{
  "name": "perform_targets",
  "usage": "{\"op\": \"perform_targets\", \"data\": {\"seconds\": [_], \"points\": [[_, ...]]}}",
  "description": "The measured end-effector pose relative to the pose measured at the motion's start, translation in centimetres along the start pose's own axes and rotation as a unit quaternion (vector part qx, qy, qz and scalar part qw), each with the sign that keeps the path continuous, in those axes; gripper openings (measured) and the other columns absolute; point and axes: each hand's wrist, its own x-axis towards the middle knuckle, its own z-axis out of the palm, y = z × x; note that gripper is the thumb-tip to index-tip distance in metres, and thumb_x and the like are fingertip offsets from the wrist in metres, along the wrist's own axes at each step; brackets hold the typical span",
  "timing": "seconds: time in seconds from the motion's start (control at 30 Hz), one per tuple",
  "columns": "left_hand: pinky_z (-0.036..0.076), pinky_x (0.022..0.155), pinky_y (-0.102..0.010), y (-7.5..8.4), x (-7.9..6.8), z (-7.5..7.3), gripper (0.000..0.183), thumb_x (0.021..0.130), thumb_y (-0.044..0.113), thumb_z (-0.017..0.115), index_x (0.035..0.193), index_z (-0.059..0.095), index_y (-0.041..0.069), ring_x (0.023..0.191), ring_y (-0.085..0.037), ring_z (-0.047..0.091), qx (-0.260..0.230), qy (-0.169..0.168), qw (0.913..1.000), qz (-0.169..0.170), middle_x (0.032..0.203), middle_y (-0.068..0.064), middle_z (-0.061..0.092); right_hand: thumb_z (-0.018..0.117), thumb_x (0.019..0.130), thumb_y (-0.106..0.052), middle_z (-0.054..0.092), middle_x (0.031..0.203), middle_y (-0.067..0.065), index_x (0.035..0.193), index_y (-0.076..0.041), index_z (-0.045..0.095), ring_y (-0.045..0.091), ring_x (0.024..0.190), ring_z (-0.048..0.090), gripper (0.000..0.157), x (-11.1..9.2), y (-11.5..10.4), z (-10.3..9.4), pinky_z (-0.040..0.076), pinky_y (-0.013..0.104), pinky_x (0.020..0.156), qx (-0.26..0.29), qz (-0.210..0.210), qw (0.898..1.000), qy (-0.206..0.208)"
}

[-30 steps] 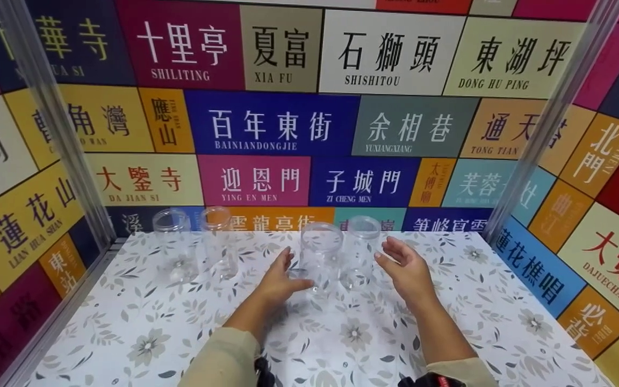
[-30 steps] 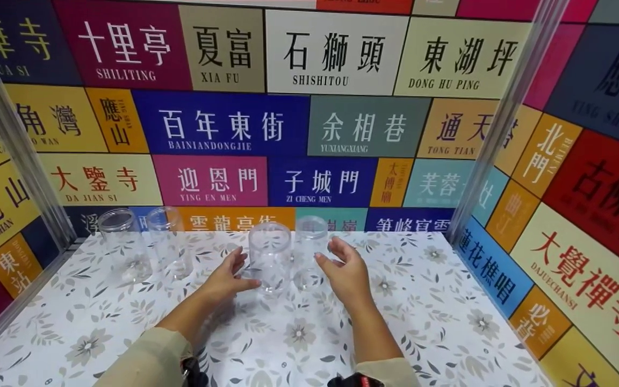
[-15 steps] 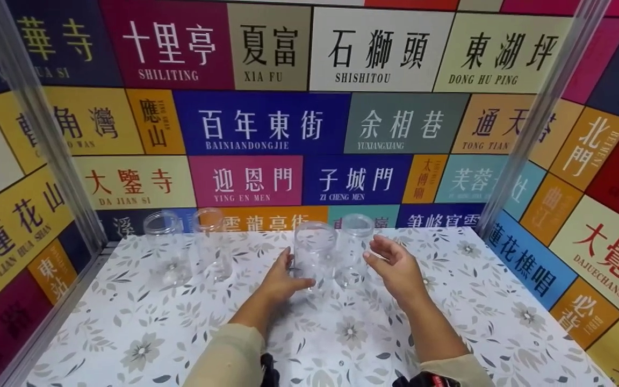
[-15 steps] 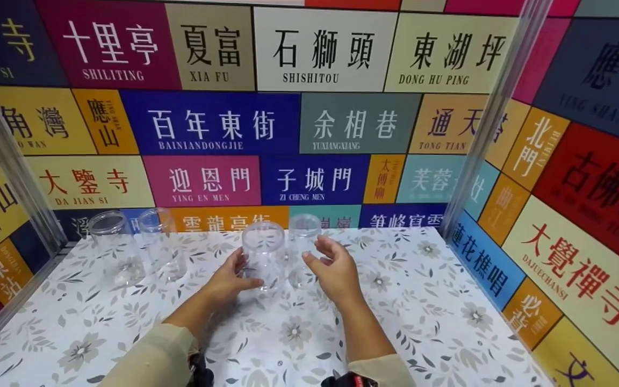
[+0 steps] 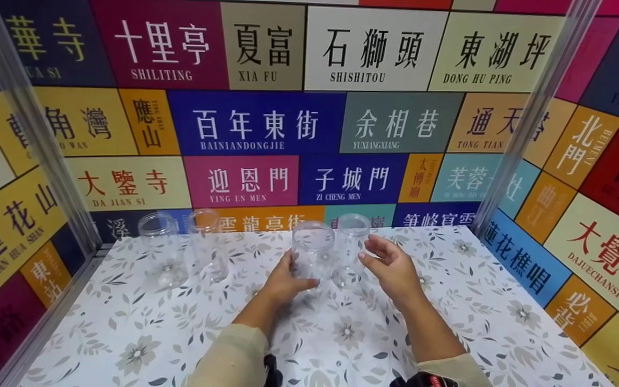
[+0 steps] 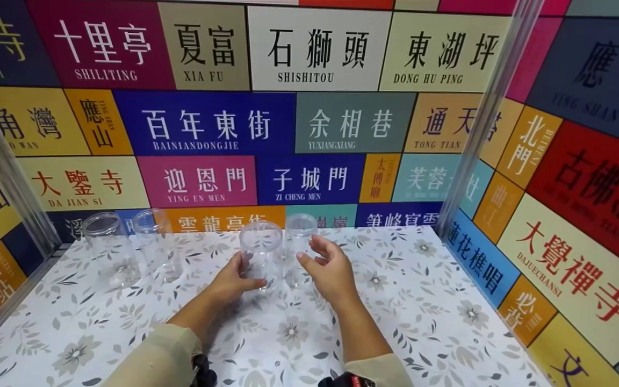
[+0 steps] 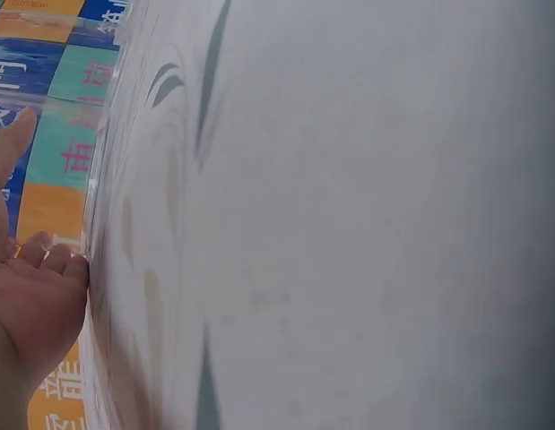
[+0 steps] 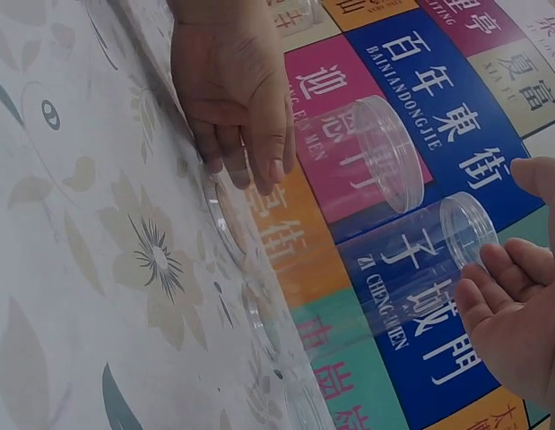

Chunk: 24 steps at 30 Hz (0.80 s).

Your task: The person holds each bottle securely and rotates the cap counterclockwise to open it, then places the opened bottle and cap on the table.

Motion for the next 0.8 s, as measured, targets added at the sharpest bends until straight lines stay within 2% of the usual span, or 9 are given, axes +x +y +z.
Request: {"op": "perform_targets", "data": {"seconds": [0.23,0.4,0.53,0.73,0.8], "points": [[0.029,0.135,-0.053,-0.2,-0.4,-0.5,0.1,0.084,0.03,0.093,0.163,0.034,0.011,0.161,-0.036,0.037,-0.002,0.008,0.9998,0.015,0.172,-0.015,0.039,0.076,0.101,-0.022,0.061,0.154,0.014,0.155,-0.007,0.053,0.033,0.145,0.058,0.06,0.1,0.0,0.4,0.055,0.018,0.108,0.011,-0.01,1.0,-0.002],[0.031,0.134,-0.051,0.1,-0.8,-1.2,0.101,0.081,0.031,0.096,0.159,0.036,0.008,0.16,-0.037,0.038,-0.01,0.011,0.9994,0.032,0.17,-0.019,0.041,0.077,0.1,-0.019,0.061,0.154,0.016,0.153,-0.007,0.056,0.033,0.145,0.058,0.058,0.2,0.0,0.9,0.056,0.015,0.102,0.016,-0.023,1.0,-0.007],[0.032,0.133,-0.053,0.3,-1.3,-1.7,0.098,0.08,0.028,0.096,0.157,0.038,0.01,0.159,-0.037,0.039,-0.019,0.004,0.9991,0.038,0.169,-0.019,0.043,0.078,0.1,-0.021,0.06,0.157,0.014,0.154,-0.008,0.055,0.032,0.147,0.056,0.06,0.0,-0.3,1.3,0.056,0.016,0.104,0.014,-0.028,0.999,-0.022],[0.038,0.128,-0.052,0.4,-2.2,-2.2,0.091,0.078,0.026,0.096,0.15,0.043,0.011,0.152,-0.039,0.045,-0.01,-0.011,0.9965,0.082,0.161,-0.021,0.048,0.078,0.099,-0.021,0.055,0.161,0.013,0.156,-0.008,0.053,0.033,0.15,0.054,0.063,0.0,-0.6,1.9,0.057,0.023,0.109,0.027,-0.031,0.998,-0.049],[0.038,0.128,-0.052,0.5,-2.5,-2.3,0.092,0.077,0.027,0.097,0.151,0.043,0.012,0.153,-0.038,0.044,-0.01,-0.019,0.9959,0.087,0.161,-0.02,0.048,0.078,0.099,-0.021,0.055,0.161,0.012,0.156,-0.008,0.053,0.034,0.149,0.054,0.064,0.0,-0.7,2.2,0.057,0.027,0.11,0.028,-0.034,0.998,-0.054]]}}
